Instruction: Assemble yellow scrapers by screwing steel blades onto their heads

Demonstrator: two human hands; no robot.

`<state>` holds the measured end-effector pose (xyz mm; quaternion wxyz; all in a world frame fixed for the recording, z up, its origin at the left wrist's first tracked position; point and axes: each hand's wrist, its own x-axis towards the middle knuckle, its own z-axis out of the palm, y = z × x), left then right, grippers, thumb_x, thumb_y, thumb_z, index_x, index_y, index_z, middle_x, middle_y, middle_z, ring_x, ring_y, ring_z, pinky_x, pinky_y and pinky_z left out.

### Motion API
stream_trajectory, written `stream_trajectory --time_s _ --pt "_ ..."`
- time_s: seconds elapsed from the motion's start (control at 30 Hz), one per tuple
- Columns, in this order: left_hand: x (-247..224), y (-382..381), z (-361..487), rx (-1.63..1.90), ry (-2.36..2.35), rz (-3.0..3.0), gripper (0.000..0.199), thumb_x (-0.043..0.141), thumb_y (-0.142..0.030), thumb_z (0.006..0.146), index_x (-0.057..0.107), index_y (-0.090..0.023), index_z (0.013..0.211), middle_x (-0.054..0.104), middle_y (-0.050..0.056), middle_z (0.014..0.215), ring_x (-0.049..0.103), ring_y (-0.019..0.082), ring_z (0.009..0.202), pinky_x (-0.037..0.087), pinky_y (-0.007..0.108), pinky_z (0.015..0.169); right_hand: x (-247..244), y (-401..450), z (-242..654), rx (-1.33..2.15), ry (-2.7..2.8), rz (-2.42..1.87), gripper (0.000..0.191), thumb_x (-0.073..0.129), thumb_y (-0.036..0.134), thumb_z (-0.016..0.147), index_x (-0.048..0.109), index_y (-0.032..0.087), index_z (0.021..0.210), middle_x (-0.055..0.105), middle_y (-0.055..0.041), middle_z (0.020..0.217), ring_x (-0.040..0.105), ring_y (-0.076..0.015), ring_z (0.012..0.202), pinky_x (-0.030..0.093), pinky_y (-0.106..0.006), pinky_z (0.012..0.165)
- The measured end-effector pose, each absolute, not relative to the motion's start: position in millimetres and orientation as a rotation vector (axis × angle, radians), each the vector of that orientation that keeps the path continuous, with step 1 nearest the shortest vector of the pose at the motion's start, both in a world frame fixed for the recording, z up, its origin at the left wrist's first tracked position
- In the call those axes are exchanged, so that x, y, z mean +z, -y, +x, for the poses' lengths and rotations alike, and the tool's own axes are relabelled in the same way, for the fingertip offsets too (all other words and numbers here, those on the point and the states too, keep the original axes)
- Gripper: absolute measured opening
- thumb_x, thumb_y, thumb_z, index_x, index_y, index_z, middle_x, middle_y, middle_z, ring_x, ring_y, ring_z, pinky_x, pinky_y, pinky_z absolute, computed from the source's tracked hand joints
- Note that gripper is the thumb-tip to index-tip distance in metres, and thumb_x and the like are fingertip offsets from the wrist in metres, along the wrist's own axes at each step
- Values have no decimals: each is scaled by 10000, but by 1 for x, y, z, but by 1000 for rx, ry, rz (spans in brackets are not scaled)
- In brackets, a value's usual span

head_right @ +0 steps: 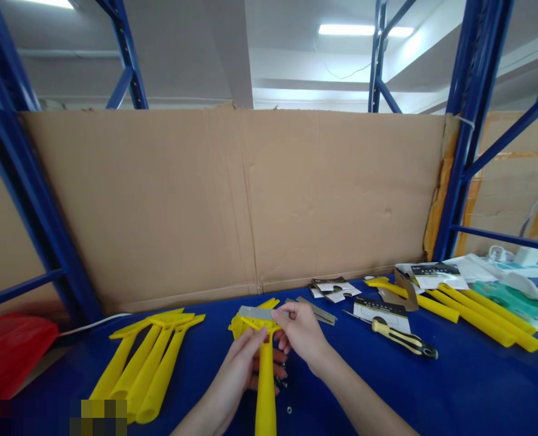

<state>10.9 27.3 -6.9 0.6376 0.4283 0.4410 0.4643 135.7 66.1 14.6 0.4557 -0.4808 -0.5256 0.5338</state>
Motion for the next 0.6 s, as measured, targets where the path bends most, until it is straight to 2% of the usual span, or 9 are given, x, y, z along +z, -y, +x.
stream_trajectory --time_s 0.1,0.17,0.3,0.37,0.53,0.6 --pt "3 -42 -2 1261 -1117 858 426 532 -523 798 587 -122 932 649 57 677 616 151 540 473 229 443 16 -73 130 1308 1302 -1183 134 637 272 741 612 143 717 523 79 353 405 -44 255 281 -136 271" --pt "7 -49 -11 1301 -1098 868 303 574 -397 806 601 -110 897 650 56 650 601 136 519 499 239 472 16 -76 126 1319 1298 -1182 107 632 243 744 612 139 735 513 84 339 398 -48 244 275 -139 263" --pt "8 -55 -21 1277 -1102 853 191 613 -286 797 628 -106 859 668 60 671 614 123 542 513 219 494 15 -76 124 1360 1219 -1184 114 564 256 813 594 147 830 549 74 389 458 -66 272 327 -146 281" --pt "7 -55 -21 1293 -1115 828 169 614 -265 797 634 -104 844 678 70 687 616 120 545 514 216 496 14 -73 124 1405 1169 -1185 125 536 261 842 587 149 821 571 60 431 493 -66 307 377 -149 316" --pt "9 -55 -14 1343 -1101 785 130 631 -241 775 628 -112 793 681 73 659 610 122 513 510 225 509 10 -55 119 1584 1074 -1166 274 518 360 872 612 123 770 655 -22 567 614 -97 456 482 -176 430" --pt "10 -56 -12 1353 -1106 782 152 655 -260 751 630 -110 758 658 58 603 599 117 504 485 205 499 9 -48 112 1681 1026 -1158 378 439 426 900 612 115 769 657 -50 551 627 -126 450 525 -234 467"
